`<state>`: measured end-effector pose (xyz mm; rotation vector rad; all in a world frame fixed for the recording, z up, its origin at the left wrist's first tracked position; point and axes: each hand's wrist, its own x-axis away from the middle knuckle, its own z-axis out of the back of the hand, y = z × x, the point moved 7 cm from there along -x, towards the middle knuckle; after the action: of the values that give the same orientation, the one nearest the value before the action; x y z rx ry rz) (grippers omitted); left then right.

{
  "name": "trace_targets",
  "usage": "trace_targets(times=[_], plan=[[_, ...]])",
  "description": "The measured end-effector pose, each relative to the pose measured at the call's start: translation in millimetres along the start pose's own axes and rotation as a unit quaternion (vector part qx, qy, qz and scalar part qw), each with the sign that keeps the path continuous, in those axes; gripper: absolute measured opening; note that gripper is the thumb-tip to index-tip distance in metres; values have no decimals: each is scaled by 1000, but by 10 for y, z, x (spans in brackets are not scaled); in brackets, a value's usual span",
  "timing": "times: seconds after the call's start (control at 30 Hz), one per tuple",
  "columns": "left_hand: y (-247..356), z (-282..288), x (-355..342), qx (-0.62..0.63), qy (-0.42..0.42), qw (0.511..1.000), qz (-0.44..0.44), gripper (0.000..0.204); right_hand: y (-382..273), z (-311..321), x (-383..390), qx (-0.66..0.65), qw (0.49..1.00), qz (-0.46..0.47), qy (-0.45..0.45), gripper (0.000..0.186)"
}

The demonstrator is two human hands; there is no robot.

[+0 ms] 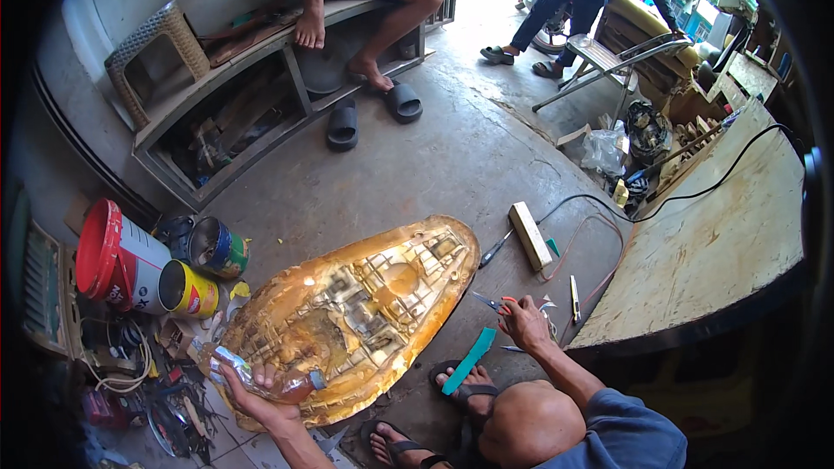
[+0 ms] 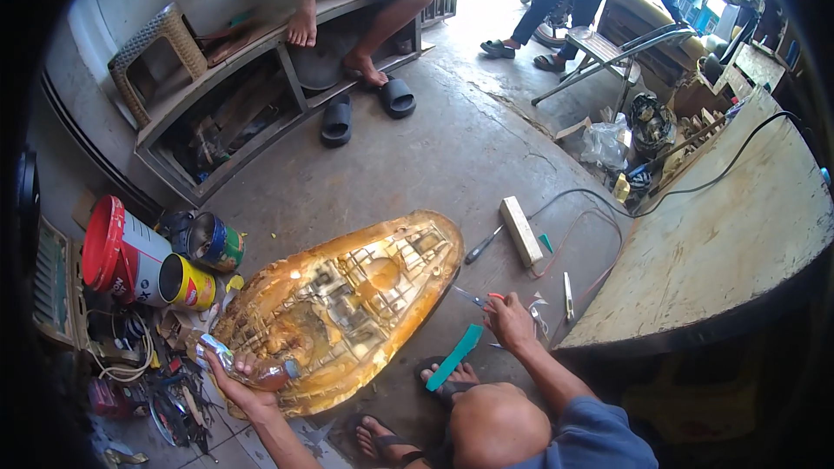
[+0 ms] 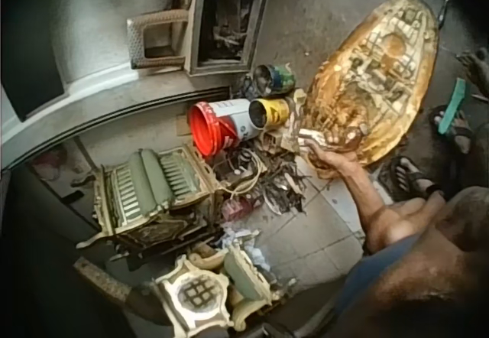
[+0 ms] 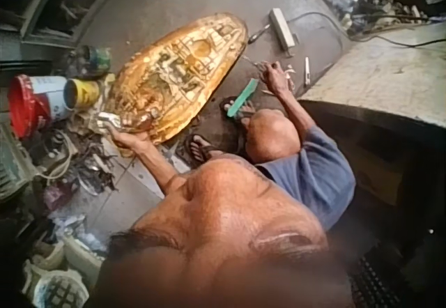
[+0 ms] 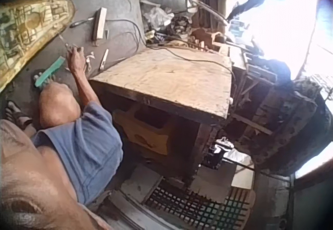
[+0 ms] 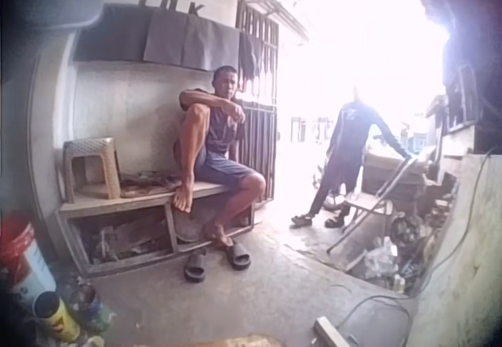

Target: The person applies adhesive from a bottle to the foam and plastic base of a motorcycle seat and then scrapes the surface with a small blue tool.

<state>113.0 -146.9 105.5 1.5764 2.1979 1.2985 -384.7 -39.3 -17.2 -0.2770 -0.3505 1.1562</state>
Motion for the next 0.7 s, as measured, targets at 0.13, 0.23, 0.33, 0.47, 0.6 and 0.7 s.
trace_targets(times=[0.13,0.23,0.33,0.47,0.6,0.7], plan=[[-20,-68,34,8,-8,1000,4,30,-293,-54,-176,-155,987,-8,-42,38],[-49,-115,79,5,1,1000,14,31,-864,-127,-294,-232,960,106,-114,35],[14,-139,120,0,-4,1000,10,31,-1605,41,-323,-330,906,133,-228,32],[122,-160,142,28,-27,999,32,35,-2199,271,-385,-286,905,234,-211,33],[27,95,51,20,-56,997,42,37,-1484,502,-775,-246,951,174,69,31],[184,30,170,3,-46,998,31,35,-599,594,-961,-308,929,-20,205,25]])
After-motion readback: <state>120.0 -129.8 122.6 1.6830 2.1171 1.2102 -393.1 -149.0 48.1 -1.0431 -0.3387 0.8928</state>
